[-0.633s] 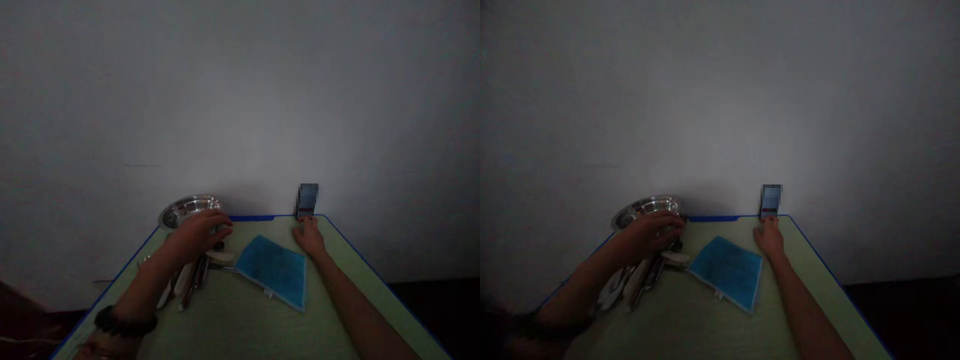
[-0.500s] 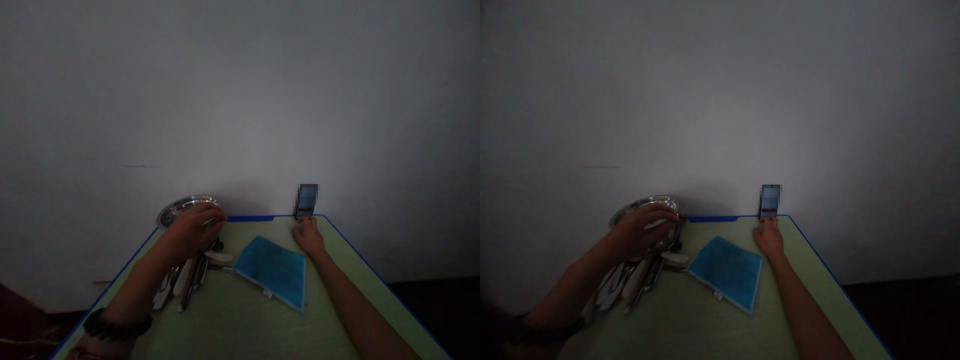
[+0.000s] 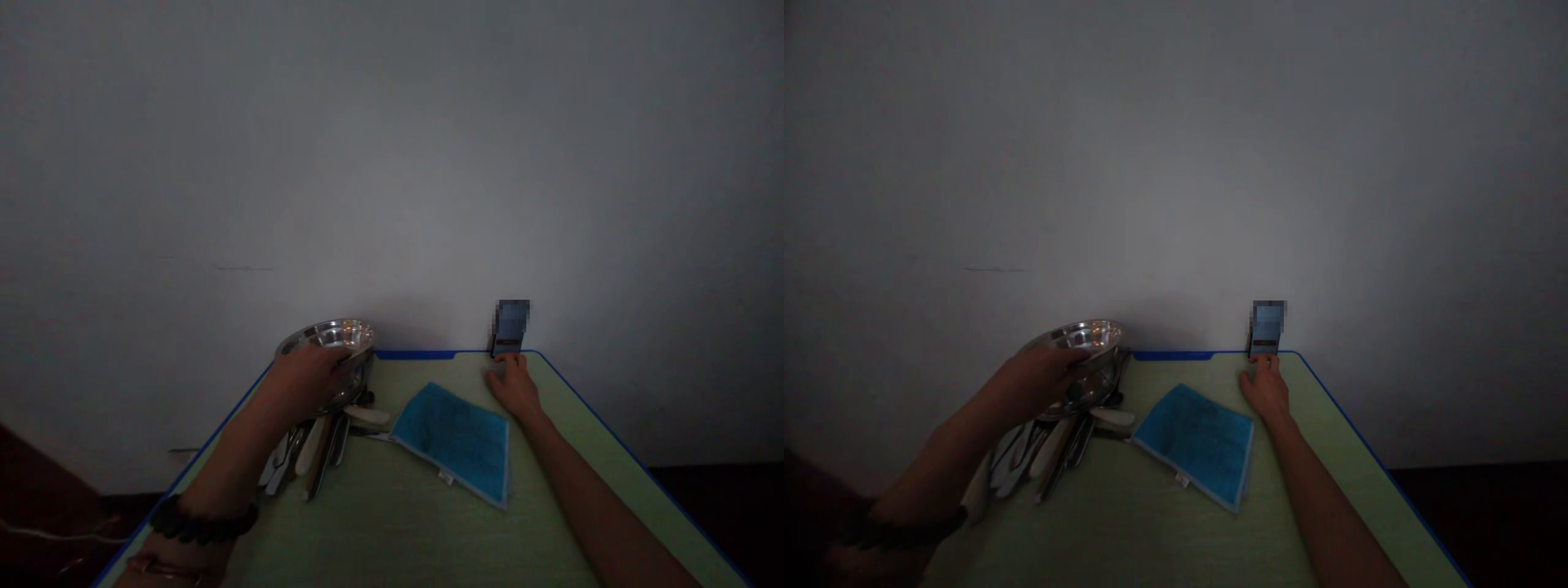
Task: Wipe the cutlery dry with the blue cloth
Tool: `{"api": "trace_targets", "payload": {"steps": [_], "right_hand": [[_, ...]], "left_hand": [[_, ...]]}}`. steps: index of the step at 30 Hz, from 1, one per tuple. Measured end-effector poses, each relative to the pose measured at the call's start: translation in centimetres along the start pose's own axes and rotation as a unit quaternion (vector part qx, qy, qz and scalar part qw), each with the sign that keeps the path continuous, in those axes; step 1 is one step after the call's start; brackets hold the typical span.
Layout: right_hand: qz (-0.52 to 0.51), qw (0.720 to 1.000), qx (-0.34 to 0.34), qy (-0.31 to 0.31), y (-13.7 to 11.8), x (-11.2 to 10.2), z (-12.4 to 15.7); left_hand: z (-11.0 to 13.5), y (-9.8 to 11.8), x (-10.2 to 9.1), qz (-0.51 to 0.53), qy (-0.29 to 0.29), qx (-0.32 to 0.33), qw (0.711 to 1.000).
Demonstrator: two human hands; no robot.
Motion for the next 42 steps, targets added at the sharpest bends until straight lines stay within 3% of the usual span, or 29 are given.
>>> {"api": "trace_targets", "payload": {"steps": [2, 4, 8, 9, 11, 12, 14, 16, 20, 27, 31, 35, 38, 42], "right_hand": [[-0.035, 0.999, -0.01, 0.012, -1.0, -0.4, -0.2], [-0.074, 0.997, -0.029, 0.014, -2.9, -0.8, -0.4], [-0.166, 0.98, -0.077, -0.076, -8.6, 0.0, 0.2], [-0.2, 0.969, -0.082, -0.119, -10.0, 0.6, 0.7], [-0.355, 0.9, -0.014, -0.251, -12.0, 2.6, 2.2], [-0.398, 0.872, 0.021, -0.283, -12.6, 3.4, 2.9], [-0.446, 0.834, 0.073, -0.316, -13.3, 4.6, 4.2], [-0.461, 0.826, 0.087, -0.313, -13.5, 5.3, 4.9], [-0.486, 0.825, 0.107, -0.266, -13.0, 6.1, 5.2], [-0.479, 0.85, 0.116, -0.185, -11.2, 7.7, 5.0], [-0.475, 0.848, 0.118, -0.203, -10.7, 8.2, 5.3], [-0.453, 0.849, 0.12, -0.245, -10.6, 8.3, 5.5], [-0.427, 0.861, 0.109, -0.255, -10.5, 8.2, 5.4], [-0.394, 0.884, 0.086, -0.238, -10.0, 8.2, 5.2]], "left_hand": [[0.1, 0.8, -1.1, -0.024, 0.006, 0.035, 0.999], [0.2, 1.8, -2.3, -0.012, 0.055, 0.073, 0.996], [0.0, 3.4, -2.4, 0.03, 0.108, 0.135, 0.985], [0.0, 3.7, -2.0, 0.03, 0.105, 0.147, 0.983], [-0.2, 4.2, -1.1, 0.032, 0.087, 0.168, 0.981], [-0.2, 4.3, -0.7, 0.034, 0.076, 0.178, 0.981], [-0.3, 4.5, 0.1, 0.032, 0.06, 0.191, 0.979], [-0.3, 4.4, 0.7, 0.026, 0.052, 0.195, 0.979], [-0.4, 4.0, 2.1, 0.01, 0.055, 0.19, 0.98], [-0.5, 3.3, 4.5, -0.043, 0.064, 0.125, 0.989], [-0.3, 1.2, 4.9, -0.058, 0.037, 0.008, 0.998], [0.5, -1.5, 6.2, -0.045, -0.07, -0.112, 0.99], [1.0, -2.4, 7.2, -0.048, -0.115, -0.13, 0.984], [1.1, -2.4, 7.2, -0.054, -0.1, -0.123, 0.986]]}}
Point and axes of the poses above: each hand's wrist, its own z-axis away from the middle knuckle, its own x-axis out of the palm, y = z × x, the point moved 5 cm from there along -z, towards the middle knuckle, and after that the axes turned 12 degrees about -z, right-handed, at the moved point
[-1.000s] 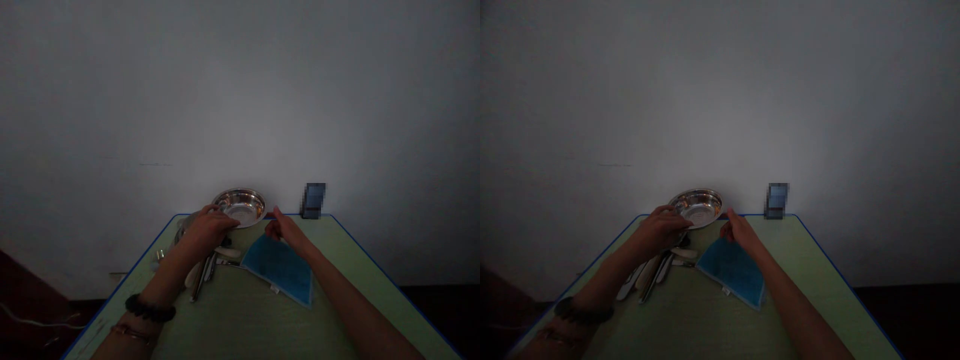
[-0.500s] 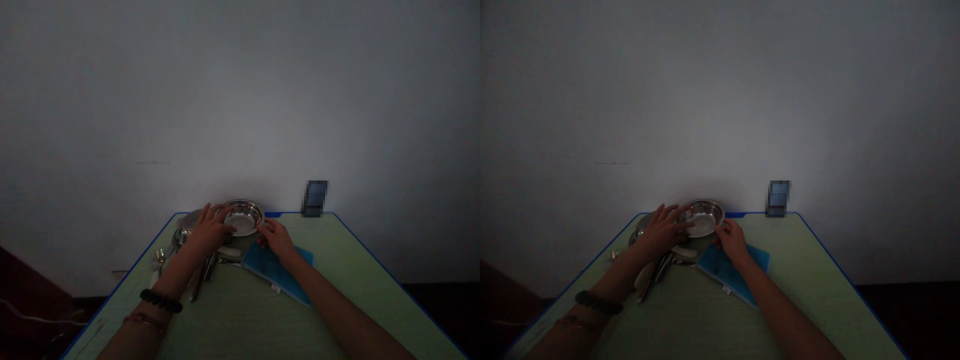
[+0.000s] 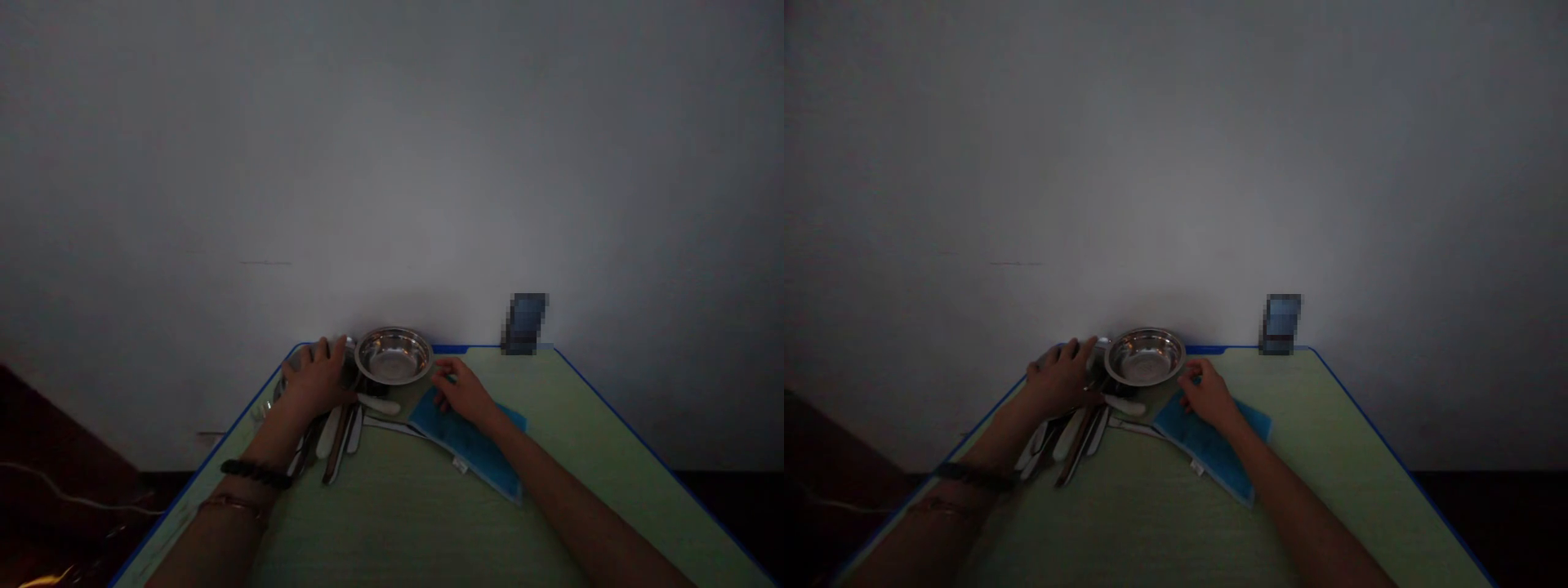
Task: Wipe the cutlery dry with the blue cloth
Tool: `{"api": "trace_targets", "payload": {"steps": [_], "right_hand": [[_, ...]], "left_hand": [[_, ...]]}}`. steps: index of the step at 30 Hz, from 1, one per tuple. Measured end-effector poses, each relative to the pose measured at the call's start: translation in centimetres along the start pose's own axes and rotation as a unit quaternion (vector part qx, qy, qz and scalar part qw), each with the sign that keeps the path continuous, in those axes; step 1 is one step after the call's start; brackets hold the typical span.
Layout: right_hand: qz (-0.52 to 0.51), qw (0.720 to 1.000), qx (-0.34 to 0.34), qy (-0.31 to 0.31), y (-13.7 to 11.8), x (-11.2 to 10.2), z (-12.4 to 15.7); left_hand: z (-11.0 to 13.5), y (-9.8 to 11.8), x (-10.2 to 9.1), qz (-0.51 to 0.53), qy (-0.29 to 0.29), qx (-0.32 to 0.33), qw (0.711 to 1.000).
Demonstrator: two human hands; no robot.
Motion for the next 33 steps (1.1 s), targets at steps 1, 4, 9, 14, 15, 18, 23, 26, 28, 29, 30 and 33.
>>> {"api": "trace_targets", "payload": {"steps": [1, 4, 9, 14, 15, 18, 23, 26, 28, 29, 30, 33], "right_hand": [[0.007, 1.0, -0.003, 0.0, 0.1, -0.1, -0.1], [0.018, 1.0, -0.008, -0.01, 0.4, -0.1, -0.2], [0.019, 1.0, -0.008, -0.023, 0.6, -0.1, -0.2], [0.013, 0.999, -0.01, -0.035, 0.3, 0.1, 0.0], [0.012, 0.999, -0.011, -0.04, 0.2, 0.1, 0.0], [0.011, 0.999, -0.013, -0.051, 0.2, 0.2, 0.1], [0.011, 0.999, -0.014, -0.049, 0.3, 0.2, 0.1], [0.013, 0.999, -0.012, -0.047, 0.5, 0.1, 0.0], [0.015, 0.999, -0.009, -0.047, 0.5, 0.1, -0.1], [0.015, 0.999, -0.008, -0.047, 0.6, 0.1, -0.1], [0.015, 0.999, -0.006, -0.047, 0.6, 0.1, -0.1], [0.013, 0.999, -0.003, -0.046, 0.7, 0.1, -0.2]], "left_hand": [[0.0, 0.1, -0.1, 0.0, 0.005, 0.003, 1.0], [0.1, 0.4, -0.7, 0.001, 0.018, 0.006, 1.0], [0.1, 0.2, -2.2, 0.015, 0.069, -0.015, 0.997], [0.3, -1.2, -4.8, 0.053, 0.143, -0.054, 0.987], [0.3, -1.6, -5.5, 0.077, 0.173, -0.059, 0.98], [0.8, -2.0, -7.5, 0.188, 0.297, -0.037, 0.935], [1.4, 1.8, -7.5, 0.193, 0.346, 0.154, 0.905], [1.3, 4.4, -5.6, 0.135, 0.309, 0.206, 0.919], [1.2, 5.6, -4.3, 0.096, 0.27, 0.232, 0.93], [1.1, 6.0, -3.7, 0.088, 0.25, 0.25, 0.931], [1.1, 6.2, -3.3, 0.09, 0.232, 0.266, 0.931], [1.1, 6.2, -2.8, 0.123, 0.194, 0.291, 0.929]]}}
Point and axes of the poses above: each hand's wrist, its own z-axis away from the middle knuckle, its own x-axis out of the palm, y = z × x, the point moved 5 cm from there along -z, towards the middle knuckle, and after that the axes turned 12 degrees about -z, right-handed, at the moved point
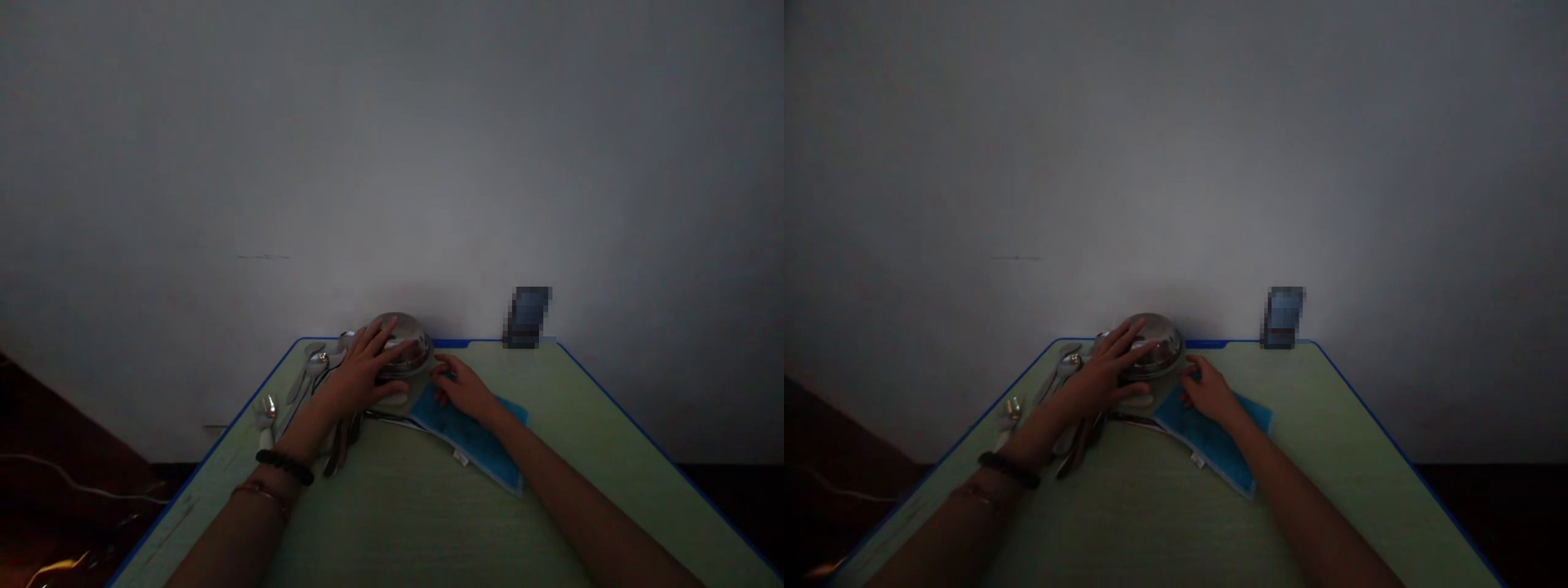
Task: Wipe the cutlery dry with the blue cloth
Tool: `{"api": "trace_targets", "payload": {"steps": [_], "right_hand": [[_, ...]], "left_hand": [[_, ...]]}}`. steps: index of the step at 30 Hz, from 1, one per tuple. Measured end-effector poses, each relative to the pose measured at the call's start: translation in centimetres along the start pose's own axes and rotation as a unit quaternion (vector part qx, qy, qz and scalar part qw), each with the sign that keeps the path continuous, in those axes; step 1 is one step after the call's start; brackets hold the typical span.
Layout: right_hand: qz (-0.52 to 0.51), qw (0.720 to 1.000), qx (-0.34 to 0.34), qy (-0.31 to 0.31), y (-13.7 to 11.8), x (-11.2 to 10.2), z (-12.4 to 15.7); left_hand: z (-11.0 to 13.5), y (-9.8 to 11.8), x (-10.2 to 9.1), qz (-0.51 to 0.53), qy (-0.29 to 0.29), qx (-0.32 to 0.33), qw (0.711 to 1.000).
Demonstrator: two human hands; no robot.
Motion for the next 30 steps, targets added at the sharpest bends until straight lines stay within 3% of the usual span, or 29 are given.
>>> {"api": "trace_targets", "payload": {"steps": [4, 7, 9, 12, 20, 30], "right_hand": [[-0.004, 1.0, 0.002, -0.001, 0.1, 0.0, 0.0], [-0.006, 1.0, 0.002, 0.0, 0.1, 0.0, 0.0], [-0.006, 1.0, 0.002, 0.0, 0.1, 0.0, 0.0], [-0.006, 1.0, 0.004, 0.001, 0.1, 0.1, 0.0], [0.005, 1.0, -0.008, -0.015, -0.4, 0.3, 0.4], [0.028, 0.999, 0.002, -0.02, -0.9, 0.6, 0.7]], "left_hand": [[-0.1, -0.9, -1.1, 0.039, 0.022, -0.03, 0.999], [-0.1, -2.7, -1.7, 0.004, 0.026, -0.122, 0.992], [0.3, -4.4, -1.8, -0.033, 0.004, -0.21, 0.977], [1.2, -6.4, -1.2, -0.05, -0.049, -0.269, 0.96], [3.5, -7.7, 1.0, -0.049, -0.213, -0.269, 0.938], [4.1, -8.2, 2.6, -0.03, -0.285, -0.286, 0.914]]}}
Point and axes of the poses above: each hand's wrist, its own z-axis away from the middle knuckle, its own x-axis out of the palm, y = z × x, the point moved 5 cm from there along -z, towards the middle knuckle, and after that the axes turned 12 degrees about -z, right-handed, at the moved point
